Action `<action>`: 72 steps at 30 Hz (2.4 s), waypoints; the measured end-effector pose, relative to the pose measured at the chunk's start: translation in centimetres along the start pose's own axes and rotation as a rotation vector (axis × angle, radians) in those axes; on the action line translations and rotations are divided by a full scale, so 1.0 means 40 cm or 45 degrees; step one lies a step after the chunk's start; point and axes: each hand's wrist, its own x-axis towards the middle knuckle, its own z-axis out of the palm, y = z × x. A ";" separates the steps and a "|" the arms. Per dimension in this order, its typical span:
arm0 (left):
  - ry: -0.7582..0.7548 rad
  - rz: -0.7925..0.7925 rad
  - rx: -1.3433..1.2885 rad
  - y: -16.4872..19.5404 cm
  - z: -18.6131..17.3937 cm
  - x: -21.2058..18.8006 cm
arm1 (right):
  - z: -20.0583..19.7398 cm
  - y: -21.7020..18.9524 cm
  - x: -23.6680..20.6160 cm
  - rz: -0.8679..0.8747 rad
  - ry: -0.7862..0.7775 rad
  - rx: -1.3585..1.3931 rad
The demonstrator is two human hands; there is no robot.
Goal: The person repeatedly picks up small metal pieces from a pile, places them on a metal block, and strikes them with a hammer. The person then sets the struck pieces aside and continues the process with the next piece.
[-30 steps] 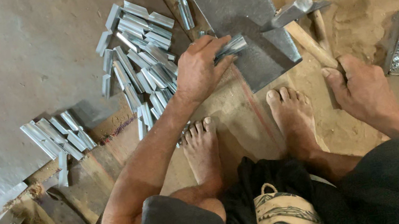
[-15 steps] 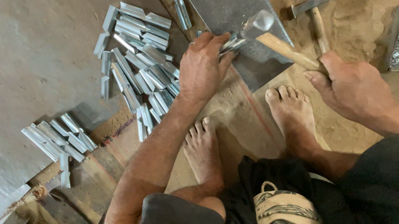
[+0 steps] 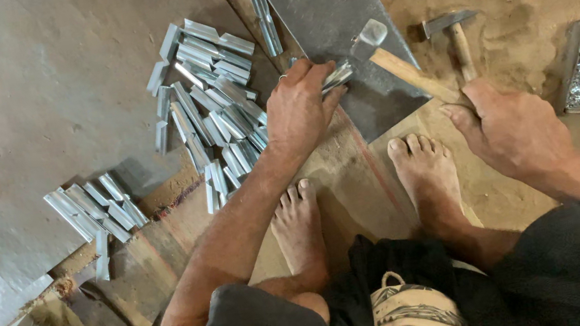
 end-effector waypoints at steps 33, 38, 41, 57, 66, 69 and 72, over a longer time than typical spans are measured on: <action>-0.009 -0.150 0.057 0.014 0.018 -0.001 | 0.041 0.020 0.010 -0.102 0.096 -0.078; 0.012 -0.165 0.087 0.014 0.027 -0.006 | 0.042 0.086 0.013 0.095 -0.424 0.789; 0.023 -0.130 0.070 0.012 0.031 -0.009 | 0.047 0.107 0.014 -0.202 -0.023 0.620; 0.380 -0.754 0.099 -0.211 -0.119 -0.162 | 0.165 0.123 0.057 0.203 -0.677 1.034; 0.570 -0.887 0.635 -0.399 -0.386 -0.339 | 0.147 0.152 0.115 0.025 -0.021 0.965; 0.488 -0.757 0.397 -0.408 -0.368 -0.239 | 0.132 0.168 0.164 0.046 -0.109 1.435; 0.343 -0.761 0.325 -0.418 -0.339 -0.135 | 0.121 0.163 0.177 0.101 -0.191 1.476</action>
